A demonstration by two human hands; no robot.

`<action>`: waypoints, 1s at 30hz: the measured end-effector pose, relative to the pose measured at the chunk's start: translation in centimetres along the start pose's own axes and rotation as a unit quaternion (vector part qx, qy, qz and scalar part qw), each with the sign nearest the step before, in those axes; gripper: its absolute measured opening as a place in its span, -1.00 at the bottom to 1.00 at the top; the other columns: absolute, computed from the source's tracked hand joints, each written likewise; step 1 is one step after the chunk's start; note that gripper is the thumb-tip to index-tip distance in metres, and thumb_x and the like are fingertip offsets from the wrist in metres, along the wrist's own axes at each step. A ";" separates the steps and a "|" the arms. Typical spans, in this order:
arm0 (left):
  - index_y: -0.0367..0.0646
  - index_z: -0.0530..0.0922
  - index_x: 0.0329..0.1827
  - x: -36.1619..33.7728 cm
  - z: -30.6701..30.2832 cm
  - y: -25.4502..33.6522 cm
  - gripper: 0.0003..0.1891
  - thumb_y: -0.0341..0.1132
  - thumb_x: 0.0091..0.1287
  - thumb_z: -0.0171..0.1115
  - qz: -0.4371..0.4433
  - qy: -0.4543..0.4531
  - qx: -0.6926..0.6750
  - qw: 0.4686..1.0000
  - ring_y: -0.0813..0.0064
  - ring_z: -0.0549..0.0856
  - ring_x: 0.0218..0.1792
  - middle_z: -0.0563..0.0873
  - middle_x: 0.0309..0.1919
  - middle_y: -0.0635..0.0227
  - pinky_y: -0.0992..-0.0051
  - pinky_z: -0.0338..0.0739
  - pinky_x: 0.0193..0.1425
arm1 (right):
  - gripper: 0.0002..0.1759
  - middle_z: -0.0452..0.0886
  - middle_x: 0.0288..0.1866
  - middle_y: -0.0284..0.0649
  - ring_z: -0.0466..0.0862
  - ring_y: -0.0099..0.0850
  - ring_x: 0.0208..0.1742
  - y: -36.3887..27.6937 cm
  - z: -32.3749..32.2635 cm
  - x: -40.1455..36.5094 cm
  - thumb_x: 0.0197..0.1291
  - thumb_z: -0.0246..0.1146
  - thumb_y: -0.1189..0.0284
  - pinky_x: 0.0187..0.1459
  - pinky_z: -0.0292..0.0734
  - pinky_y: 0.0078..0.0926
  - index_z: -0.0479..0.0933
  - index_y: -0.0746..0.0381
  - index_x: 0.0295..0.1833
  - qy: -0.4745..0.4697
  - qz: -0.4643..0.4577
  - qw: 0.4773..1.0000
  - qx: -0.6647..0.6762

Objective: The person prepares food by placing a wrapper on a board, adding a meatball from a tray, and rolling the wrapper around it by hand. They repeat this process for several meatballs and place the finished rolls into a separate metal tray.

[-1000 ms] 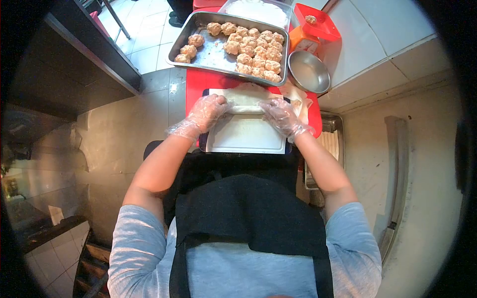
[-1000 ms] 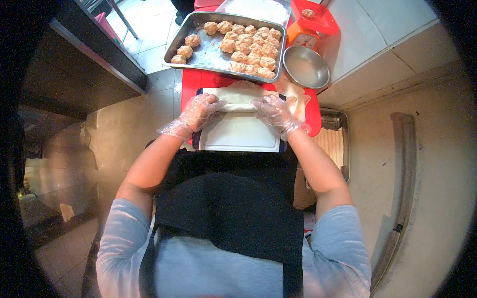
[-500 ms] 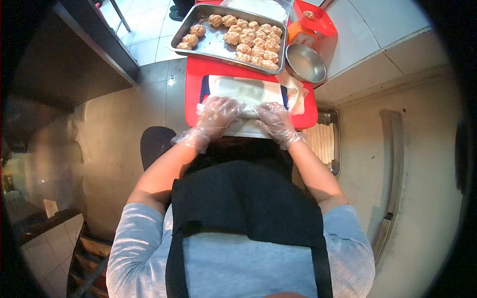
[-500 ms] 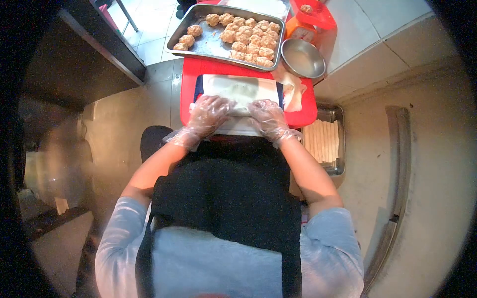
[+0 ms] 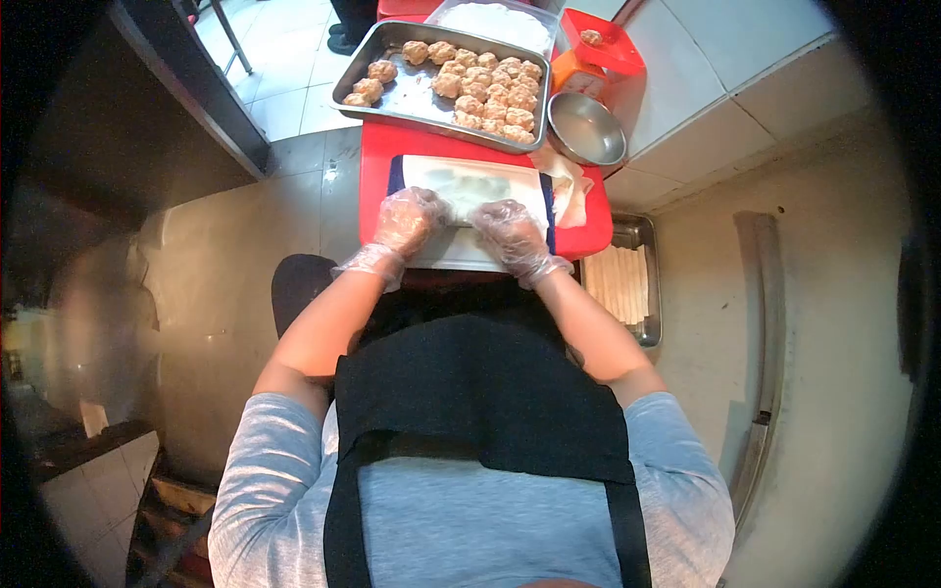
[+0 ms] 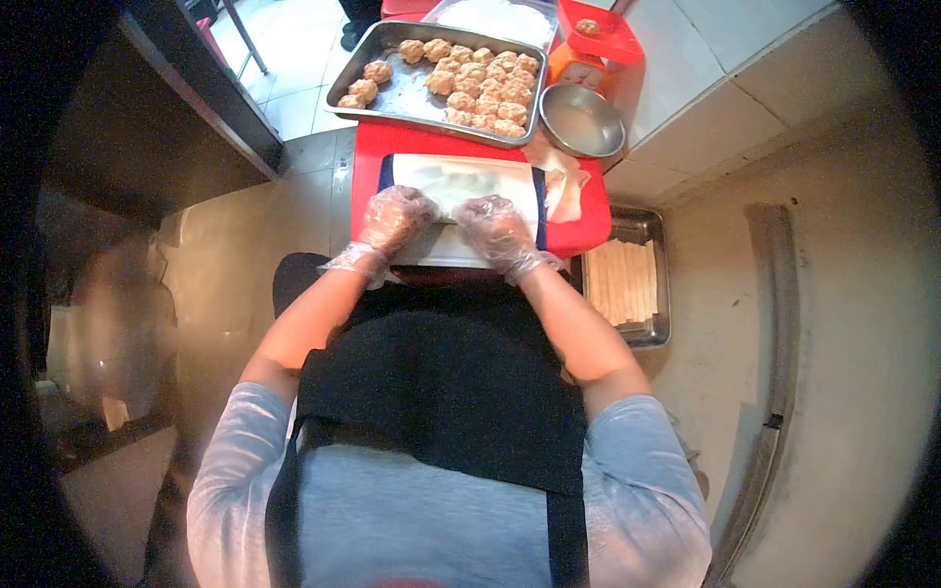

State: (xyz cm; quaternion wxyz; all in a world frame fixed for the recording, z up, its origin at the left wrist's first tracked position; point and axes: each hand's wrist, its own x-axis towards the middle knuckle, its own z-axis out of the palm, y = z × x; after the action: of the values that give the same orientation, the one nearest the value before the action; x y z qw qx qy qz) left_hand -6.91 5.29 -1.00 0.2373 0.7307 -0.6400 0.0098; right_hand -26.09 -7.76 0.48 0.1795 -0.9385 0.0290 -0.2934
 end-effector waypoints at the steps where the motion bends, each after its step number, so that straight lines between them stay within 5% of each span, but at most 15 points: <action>1: 0.02 0.69 -0.35 0.6 -0.2 0.2 -0.92 -0.24 0.14 0.33 -0.032 -0.024 0.006 0.999 0.18 0.70 -0.19 0.73 -0.31 0.31 0.19 0.61 -0.08 | -0.82 0.70 -0.19 -0.14 0.64 -0.07 -0.10 0.1 0.2 -0.1 0.11 0.24 0.51 -0.03 0.54 -0.15 0.65 0.16 -0.14 -0.007 0.011 1.000 -0.009; 5: -0.09 0.64 -0.12 -0.4 -0.4 2.7 -0.77 -0.27 0.17 0.29 0.122 0.077 0.019 0.989 0.17 0.66 -0.06 0.68 -0.11 0.22 0.20 0.58 -0.03 | -0.79 0.69 -0.15 -0.12 0.64 -0.07 -0.07 1.8 0.0 0.6 0.09 0.25 0.52 -0.02 0.54 -0.15 0.65 0.15 -0.12 -0.037 0.020 0.999 -0.021; 6: -0.21 0.58 0.00 -1.0 0.3 2.8 -0.67 -0.29 0.19 0.26 0.142 0.011 0.018 0.990 0.17 0.61 0.05 0.61 0.04 0.19 0.23 0.55 0.04 | -0.79 0.69 -0.15 -0.12 0.64 -0.08 -0.07 2.5 -0.4 1.0 0.09 0.24 0.52 -0.01 0.54 -0.16 0.65 0.15 -0.12 -0.033 0.015 0.999 -0.015; 8: -0.27 0.48 0.22 -2.4 0.7 4.1 -0.41 -0.15 0.15 0.31 0.119 0.015 0.070 0.990 0.12 0.51 0.17 0.52 0.17 0.14 0.16 0.44 0.22 | -0.78 0.69 -0.11 -0.13 0.65 -0.14 -0.06 2.9 -2.7 3.4 0.08 0.24 0.53 0.00 0.55 -0.24 0.65 0.16 -0.13 0.040 0.051 0.998 0.016; 9: -0.26 0.44 0.31 -2.8 0.3 4.9 -0.32 -0.09 0.15 0.33 0.096 0.016 0.074 0.993 0.10 0.46 0.22 0.49 0.22 0.12 0.13 0.40 0.28 | -0.81 0.70 -0.06 -0.09 0.66 -0.14 -0.02 2.6 -5.6 5.6 0.16 0.23 0.49 0.04 0.56 -0.29 0.63 0.20 -0.10 -0.010 0.103 0.986 -0.129; 10: -0.25 0.33 0.42 -3.1 0.5 4.9 -0.17 0.07 0.15 0.31 0.089 -0.014 0.087 0.992 0.04 0.40 0.28 0.41 0.31 0.08 0.05 0.27 0.40 | -0.70 0.67 0.02 0.01 0.65 -0.06 0.06 4.7 -6.5 6.6 0.28 0.21 0.35 0.11 0.53 -0.22 0.58 0.28 0.05 0.083 0.064 0.989 -0.106; 12: -0.22 0.29 0.46 -3.0 0.3 5.2 -0.14 0.16 0.19 0.25 0.072 -0.051 0.072 0.993 0.01 0.38 0.32 0.37 0.35 0.08 0.02 0.19 0.46 | -0.17 0.54 0.21 0.22 0.53 0.03 0.28 6.7 -9.4 9.6 0.26 0.21 -0.05 0.28 0.40 -0.15 0.30 0.37 0.40 -0.019 0.280 0.953 -0.116; 13: -0.21 0.27 0.47 -2.8 0.2 5.2 -0.12 0.21 0.21 0.22 0.062 -0.068 0.066 0.994 0.00 0.37 0.33 0.35 0.38 0.07 0.01 0.14 0.48 | -0.08 0.42 0.33 0.27 0.45 0.04 0.37 9.2 -9.4 9.9 0.25 0.15 -0.17 0.36 0.31 -0.17 0.23 0.36 0.45 -0.047 0.332 0.938 -0.088; 18: -0.14 0.15 0.54 -3.1 0.9 4.8 -0.01 0.36 0.19 0.14 0.088 -0.086 0.055 0.991 -0.05 0.30 0.39 0.29 0.43 0.08 -0.07 0.03 0.53 | -0.24 0.50 0.33 0.02 0.46 -0.07 0.36 15.3 -7.5 10.3 0.28 0.10 -0.15 0.32 0.34 -0.22 0.45 0.24 0.34 -0.180 0.363 0.895 -0.184; 21: -0.16 0.12 0.55 -3.1 0.3 4.7 0.04 0.39 0.16 0.15 0.091 -0.102 0.044 0.990 -0.05 0.25 0.42 0.28 0.43 0.06 -0.10 0.01 0.53 | -0.33 0.50 0.35 -0.10 0.47 -0.11 0.35 10.8 -10.2 12.9 0.30 0.11 -0.12 0.33 0.34 -0.31 0.51 0.17 0.28 -0.155 0.435 0.872 -0.161; 22: -0.17 0.12 0.55 -3.0 0.3 4.7 0.04 0.39 0.16 0.15 0.092 -0.111 0.047 0.989 -0.05 0.25 0.42 0.28 0.43 0.06 -0.10 0.01 0.53 | -0.39 0.52 0.33 -0.12 0.52 -0.16 0.30 17.1 -9.7 11.8 0.29 0.14 -0.11 0.29 0.36 -0.33 0.55 0.11 0.23 -0.178 0.397 0.893 -0.116; 23: -0.18 0.12 0.55 -3.0 0.5 4.8 0.04 0.39 0.16 0.15 0.092 -0.119 0.050 0.987 -0.05 0.25 0.42 0.29 0.43 0.06 -0.10 0.01 0.53 | -0.34 0.62 0.20 -0.14 0.59 -0.20 0.19 13.1 -10.6 11.4 0.29 0.15 -0.12 0.21 0.42 -0.28 0.53 0.21 0.22 0.013 0.428 0.902 0.051; 25: -0.20 0.12 0.54 -3.1 1.2 4.5 0.05 0.38 0.15 0.15 0.097 -0.108 0.045 0.988 -0.06 0.25 0.42 0.29 0.42 0.05 -0.11 0.02 0.52 | -0.28 0.56 0.24 -0.07 0.57 -0.27 0.18 12.7 -13.2 11.1 0.31 0.18 -0.06 0.21 0.42 -0.33 0.38 0.19 0.41 0.049 0.393 0.918 -0.028; 28: -0.18 0.12 0.54 -3.0 0.9 4.5 0.05 0.39 0.15 0.15 0.095 -0.110 0.046 0.988 -0.04 0.25 0.42 0.30 0.42 0.06 -0.10 -0.01 0.54 | -0.35 0.59 0.12 -0.13 0.59 -0.37 0.05 6.9 -13.3 11.6 0.38 0.16 0.02 0.17 0.45 -0.41 0.37 0.23 0.41 0.079 0.471 0.844 0.245; 30: -0.17 0.14 0.54 -3.1 0.9 4.6 0.03 0.39 0.15 0.15 0.094 -0.103 0.044 0.989 -0.04 0.24 0.43 0.31 0.41 0.06 -0.10 -0.04 0.55 | -0.47 0.61 0.12 -0.29 0.59 -0.51 -0.04 6.5 -9.4 8.9 0.44 0.11 0.22 0.16 0.46 -0.48 0.36 0.19 0.43 -0.033 0.345 0.876 0.335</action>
State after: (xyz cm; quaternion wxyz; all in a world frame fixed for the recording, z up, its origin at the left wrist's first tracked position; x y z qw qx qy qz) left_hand -12.03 7.54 -1.25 0.1357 0.6742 -0.7259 -0.0152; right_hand -23.68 -18.29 10.12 0.5742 -0.7618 0.2445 -0.1740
